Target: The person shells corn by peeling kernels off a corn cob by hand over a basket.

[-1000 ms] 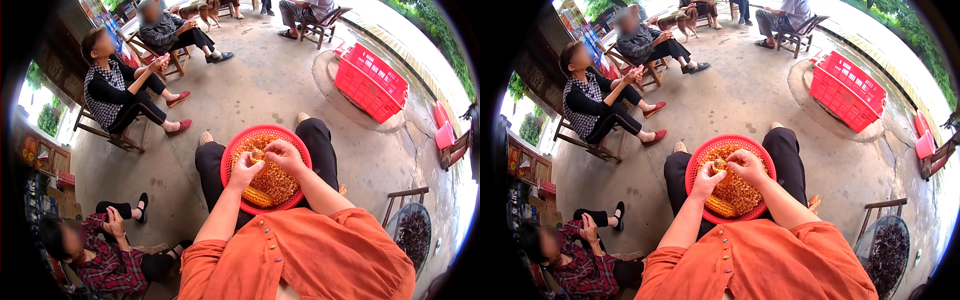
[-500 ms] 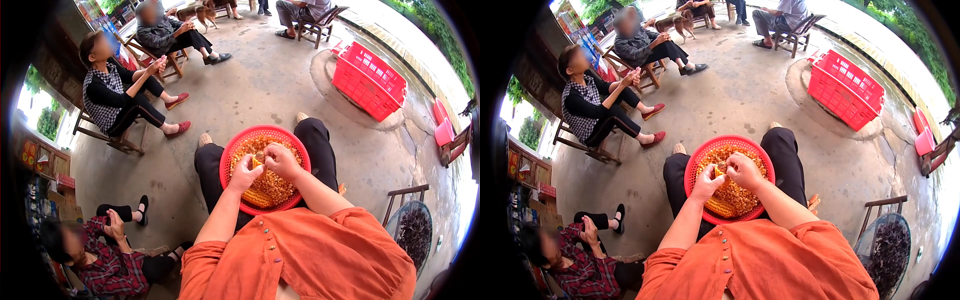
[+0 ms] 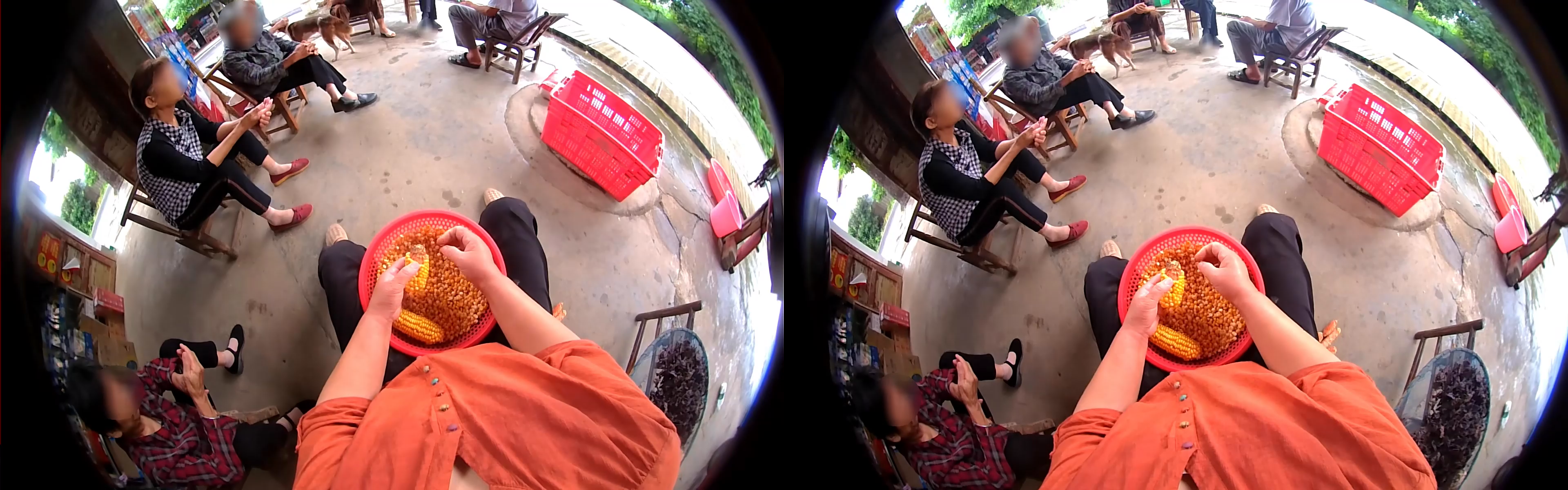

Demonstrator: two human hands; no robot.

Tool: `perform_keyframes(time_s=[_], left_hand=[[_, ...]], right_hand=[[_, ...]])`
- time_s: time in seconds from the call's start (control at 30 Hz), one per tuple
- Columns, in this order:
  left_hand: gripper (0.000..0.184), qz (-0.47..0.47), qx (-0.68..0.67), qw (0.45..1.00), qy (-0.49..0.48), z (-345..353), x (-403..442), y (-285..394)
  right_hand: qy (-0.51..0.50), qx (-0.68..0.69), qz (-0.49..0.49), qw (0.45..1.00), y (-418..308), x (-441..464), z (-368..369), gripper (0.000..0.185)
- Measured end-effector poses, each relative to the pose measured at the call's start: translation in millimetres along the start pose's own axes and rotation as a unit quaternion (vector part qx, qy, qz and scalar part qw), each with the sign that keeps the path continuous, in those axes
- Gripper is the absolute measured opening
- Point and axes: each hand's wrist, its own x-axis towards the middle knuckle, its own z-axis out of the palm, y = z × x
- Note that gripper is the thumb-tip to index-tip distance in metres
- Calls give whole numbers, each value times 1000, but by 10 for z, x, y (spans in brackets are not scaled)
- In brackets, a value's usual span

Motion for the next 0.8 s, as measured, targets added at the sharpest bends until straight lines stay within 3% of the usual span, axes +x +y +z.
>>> perform_keyframes(time_s=[0.03, 0.07, 0.17, 0.33, 0.5, 0.63, 0.7, 0.8], left_hand=[[49, -3, -6, 1000, 23, 13, -8, 3], [49, -2, -5, 1000, 23, 8, -1, 7], [42, 6, 10, 998, -60, 9, 14, 30], [34, 55, 129, 988, -65, -8, 27, -45], [39, 148, 218, 963, -51, -43, 104, -162], [49, 220, 409, 886, 8, -39, 58, -160], [52, 226, 399, 889, 9, 30, -1, -105], [54, 231, 486, 842, 44, 89, -49, -62]], right_hand=[[-5, 14, -44, 999, -35, -17, 14, 9], [-27, 41, -7, 999, -52, -27, -1, 8], [-87, 54, -14, 995, -103, -79, 5, 10], [-74, -130, -61, 987, -175, -114, 25, 19], [-86, -126, -9, 988, -215, -154, 55, 18], [-70, -202, -26, 977, -172, -168, 77, 16], [-68, -212, -36, 974, -198, -183, 93, 16], [-36, -264, -82, 960, -207, -208, 116, 19]])
